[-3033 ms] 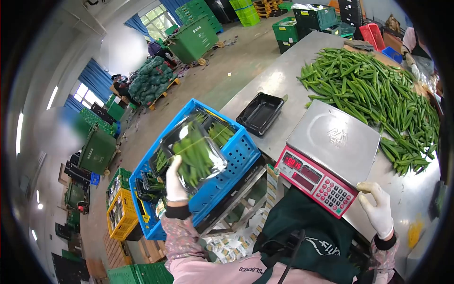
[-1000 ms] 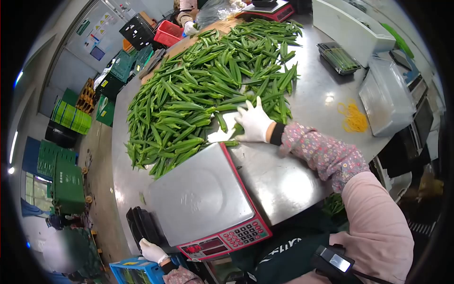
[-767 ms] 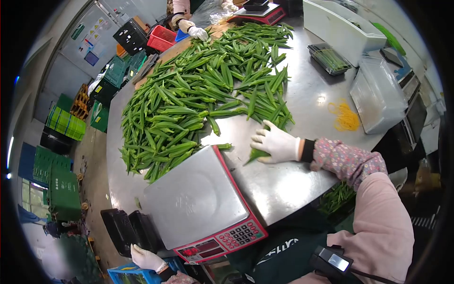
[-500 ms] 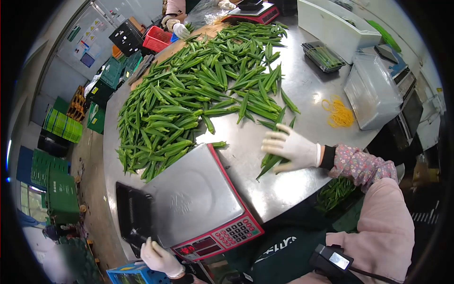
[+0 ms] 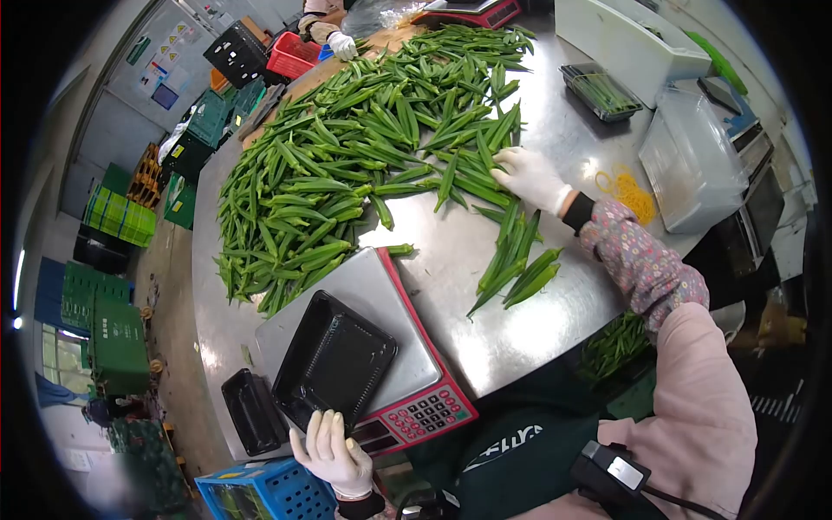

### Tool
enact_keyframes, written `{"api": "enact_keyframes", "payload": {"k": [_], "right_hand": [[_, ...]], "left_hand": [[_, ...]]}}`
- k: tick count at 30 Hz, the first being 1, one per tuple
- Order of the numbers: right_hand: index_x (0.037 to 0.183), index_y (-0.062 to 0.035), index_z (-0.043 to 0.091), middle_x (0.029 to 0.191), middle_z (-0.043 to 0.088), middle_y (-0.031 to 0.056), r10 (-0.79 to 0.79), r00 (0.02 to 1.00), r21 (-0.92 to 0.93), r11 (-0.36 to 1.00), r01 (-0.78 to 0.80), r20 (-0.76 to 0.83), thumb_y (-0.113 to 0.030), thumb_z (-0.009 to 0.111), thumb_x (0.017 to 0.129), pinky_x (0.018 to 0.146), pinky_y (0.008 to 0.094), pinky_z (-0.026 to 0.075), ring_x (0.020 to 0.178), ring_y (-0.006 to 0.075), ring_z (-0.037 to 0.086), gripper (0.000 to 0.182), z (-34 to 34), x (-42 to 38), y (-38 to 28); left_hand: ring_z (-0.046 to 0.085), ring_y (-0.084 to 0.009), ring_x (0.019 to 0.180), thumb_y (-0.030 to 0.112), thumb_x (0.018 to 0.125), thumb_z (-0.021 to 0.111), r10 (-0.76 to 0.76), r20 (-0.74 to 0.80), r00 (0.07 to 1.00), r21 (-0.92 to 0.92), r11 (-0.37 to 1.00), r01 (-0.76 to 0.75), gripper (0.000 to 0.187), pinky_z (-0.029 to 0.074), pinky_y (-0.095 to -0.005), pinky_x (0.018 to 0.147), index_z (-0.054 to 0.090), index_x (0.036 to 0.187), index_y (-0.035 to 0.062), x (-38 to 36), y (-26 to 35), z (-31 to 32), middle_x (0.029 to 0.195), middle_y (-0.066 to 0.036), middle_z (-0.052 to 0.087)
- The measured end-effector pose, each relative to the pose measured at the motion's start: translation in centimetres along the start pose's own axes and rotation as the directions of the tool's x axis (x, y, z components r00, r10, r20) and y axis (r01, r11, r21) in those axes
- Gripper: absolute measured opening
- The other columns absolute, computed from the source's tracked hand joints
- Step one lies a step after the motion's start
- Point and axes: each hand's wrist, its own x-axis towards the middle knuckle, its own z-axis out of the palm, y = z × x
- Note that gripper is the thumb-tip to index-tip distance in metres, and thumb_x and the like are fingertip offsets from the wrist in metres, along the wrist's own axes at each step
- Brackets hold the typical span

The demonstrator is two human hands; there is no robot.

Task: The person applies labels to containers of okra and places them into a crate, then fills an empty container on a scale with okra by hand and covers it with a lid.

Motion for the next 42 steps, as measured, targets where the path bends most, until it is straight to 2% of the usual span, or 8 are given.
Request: {"api": "enact_keyframes", "payload": {"k": [7, 14, 19, 22, 25, 28, 36, 42], "right_hand": [[0.142, 0.0074, 0.038, 0.131, 0.049, 0.0316, 0.073, 0.964, -0.291, 0.957, 0.005, 0.257, -0.044, 0.079, 0.072, 0.092, 0.0439, 0.053, 0.109, 0.0429, 0.062, 0.096, 2.7, 3.8, -2.6], [0.141, 0.0104, 0.036, 0.121, 0.057, 0.0275, 0.214, 0.904, -0.416, 0.908, -0.044, 0.371, -0.015, 0.066, 0.077, 0.087, 0.0432, 0.054, 0.104, 0.0404, 0.066, 0.076, 2.0, 4.5, -2.5], [0.125, 0.0041, 0.053, 0.105, 0.066, 0.0240, 0.172, 0.956, -0.017, 0.985, -0.173, 0.236, -0.016, 0.070, 0.073, 0.084, 0.0422, 0.055, 0.099, 0.0353, 0.068, 0.058, 1.6, 4.3, 1.6], [0.111, 0.0051, 0.062, 0.105, 0.068, 0.0109, 0.105, 0.844, 0.750, 0.412, -0.518, 0.525, -0.010, 0.067, 0.080, 0.079, 0.0309, 0.058, 0.086, 0.0180, 0.070, 0.035, -1.7, 4.6, 2.3], [0.130, 0.0055, 0.053, 0.120, 0.064, 0.0136, -0.077, 0.806, 0.776, -0.230, -0.587, 0.587, -0.008, 0.058, 0.087, 0.093, 0.0358, 0.057, 0.099, 0.0205, 0.068, 0.045, -3.9, 3.7, 1.8], [0.137, 0.0049, 0.047, 0.127, 0.061, 0.0156, -0.174, 0.836, 0.776, -0.312, -0.549, 0.521, -0.012, 0.056, 0.090, 0.095, 0.0356, 0.056, 0.104, 0.0208, 0.066, 0.051, -4.6, 3.2, 0.2], [0.128, 0.0032, 0.052, 0.111, 0.060, 0.0083, -0.330, 0.809, 0.804, -0.193, -0.563, 0.487, -0.015, 0.058, 0.090, 0.074, 0.0291, 0.055, 0.086, 0.0127, 0.062, 0.042, -3.8, 4.0, -10.8], [0.121, 0.0022, 0.054, 0.101, 0.065, 0.0099, -0.480, 0.831, 0.872, 0.489, -0.013, 0.282, -0.015, 0.071, 0.078, 0.076, 0.0337, 0.053, 0.089, 0.0160, 0.065, 0.049, -6.3, 0.3, -26.3]], "left_hand": [[0.066, -0.0318, 0.108, 0.010, 0.102, 0.042, -0.027, -0.086, 0.996, 0.071, 0.997, 0.033, 0.027, 0.037, -0.0555, 0.111, 0.064, 0.111, -0.0026, 0.0, 0.3, -0.2, 0.108, -0.013, 0.069], [0.066, -0.0311, 0.108, 0.008, 0.101, 0.045, -0.086, -0.111, 0.990, 0.057, 0.994, 0.092, 0.025, 0.040, -0.0536, 0.109, 0.066, 0.108, -0.0026, -1.1, 0.1, 0.3, 0.105, -0.013, 0.070], [0.067, -0.0309, 0.103, 0.006, 0.099, 0.045, -0.112, -0.163, 0.980, 0.063, 0.990, 0.124, 0.023, 0.040, -0.0548, 0.108, 0.064, 0.108, -0.0004, -1.8, -0.6, 0.4, 0.106, -0.011, 0.069], [0.065, -0.0318, 0.107, 0.004, 0.098, 0.045, -0.233, -0.197, 0.952, -0.044, 0.972, 0.229, 0.024, 0.040, -0.0544, 0.109, 0.065, 0.111, -0.0010, -1.7, -0.8, 0.2, 0.108, -0.011, 0.069], [0.061, -0.0321, 0.115, 0.002, 0.098, 0.046, -0.412, -0.248, 0.877, -0.189, 0.908, 0.373, 0.025, 0.039, -0.0518, 0.111, 0.065, 0.113, -0.0024, -1.5, -0.7, 0.8, 0.114, -0.014, 0.067], [0.048, -0.0334, 0.133, -0.002, 0.095, 0.045, -0.599, -0.198, 0.776, -0.337, 0.785, 0.520, 0.035, 0.033, -0.0466, 0.116, 0.057, 0.128, -0.0036, -0.4, 0.0, 1.2, 0.139, -0.018, 0.053], [0.029, -0.0293, 0.148, -0.006, 0.083, 0.041, -0.807, 0.180, 0.562, -0.863, 0.144, 0.484, 0.068, 0.021, -0.0402, 0.122, 0.032, 0.151, -0.0061, 2.0, 0.7, 1.4, 0.157, -0.019, 0.033], [0.041, -0.0259, 0.140, -0.010, 0.073, 0.033, -0.745, 0.347, 0.570, -0.922, -0.159, 0.353, 0.076, 0.034, -0.0362, 0.117, 0.034, 0.149, -0.0078, 4.0, 1.2, 1.6, 0.157, -0.018, 0.035]]}}
